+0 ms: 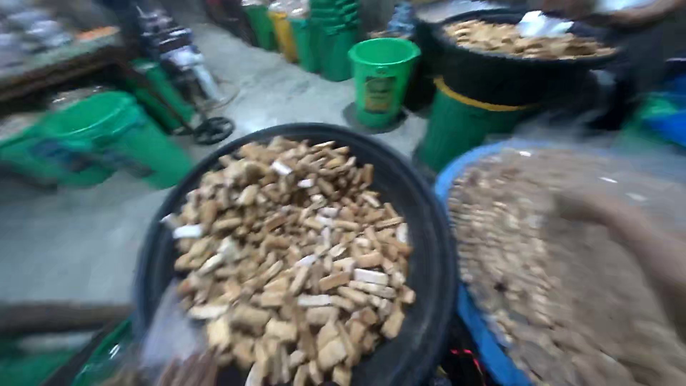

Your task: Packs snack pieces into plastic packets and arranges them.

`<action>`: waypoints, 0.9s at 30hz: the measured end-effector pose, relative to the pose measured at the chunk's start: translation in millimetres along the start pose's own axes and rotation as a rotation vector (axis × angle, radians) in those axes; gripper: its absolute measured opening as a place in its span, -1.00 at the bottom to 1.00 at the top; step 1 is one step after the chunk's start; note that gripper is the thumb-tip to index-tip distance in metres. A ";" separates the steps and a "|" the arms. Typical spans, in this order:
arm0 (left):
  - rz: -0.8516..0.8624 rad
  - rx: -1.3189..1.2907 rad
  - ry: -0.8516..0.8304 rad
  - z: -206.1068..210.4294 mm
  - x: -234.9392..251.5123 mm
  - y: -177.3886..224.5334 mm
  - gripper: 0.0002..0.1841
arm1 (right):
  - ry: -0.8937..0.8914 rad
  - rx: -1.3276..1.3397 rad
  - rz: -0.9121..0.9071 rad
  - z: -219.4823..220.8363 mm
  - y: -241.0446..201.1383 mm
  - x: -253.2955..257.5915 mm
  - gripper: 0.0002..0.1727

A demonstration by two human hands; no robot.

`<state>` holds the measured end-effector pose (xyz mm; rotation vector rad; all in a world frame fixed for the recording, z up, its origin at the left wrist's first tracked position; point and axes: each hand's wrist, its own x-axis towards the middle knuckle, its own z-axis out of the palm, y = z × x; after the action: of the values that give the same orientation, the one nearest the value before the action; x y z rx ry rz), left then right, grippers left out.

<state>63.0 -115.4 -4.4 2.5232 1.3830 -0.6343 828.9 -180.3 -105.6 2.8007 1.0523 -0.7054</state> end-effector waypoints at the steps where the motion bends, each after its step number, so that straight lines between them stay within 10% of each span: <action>1: 0.021 -0.033 -0.006 2.1 -4.9 3.9 -0.36 | 0.100 -0.013 -0.094 -13.6 -2.9 7.7 -0.60; 4: 0.138 -0.182 0.083 4.1 -21.6 18.2 -0.58 | 0.530 0.088 -0.449 -48.7 -95.8 -50.4 -0.69; 7: 0.231 -0.224 0.184 7.3 -31.5 15.8 -0.56 | 0.281 0.062 -0.707 -53.8 -256.0 -157.5 -0.71; 13: 0.176 0.134 0.646 19.9 -24.2 -10.6 -0.81 | -0.204 -0.230 -1.139 60.6 -459.3 -213.3 -0.61; 24: 0.176 -0.811 0.503 29.4 -17.5 19.1 -0.71 | -0.165 -0.111 -1.093 107.8 -480.7 -206.1 -0.53; 27: 0.089 -0.952 0.834 12.2 -0.7 8.5 -0.79 | -0.020 -0.049 -1.126 91.4 -493.1 -199.2 -0.60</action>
<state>66.5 -125.0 -15.2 1.9960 1.2689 0.9927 346.4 55.3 -52.4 1.9210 2.5651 -0.6995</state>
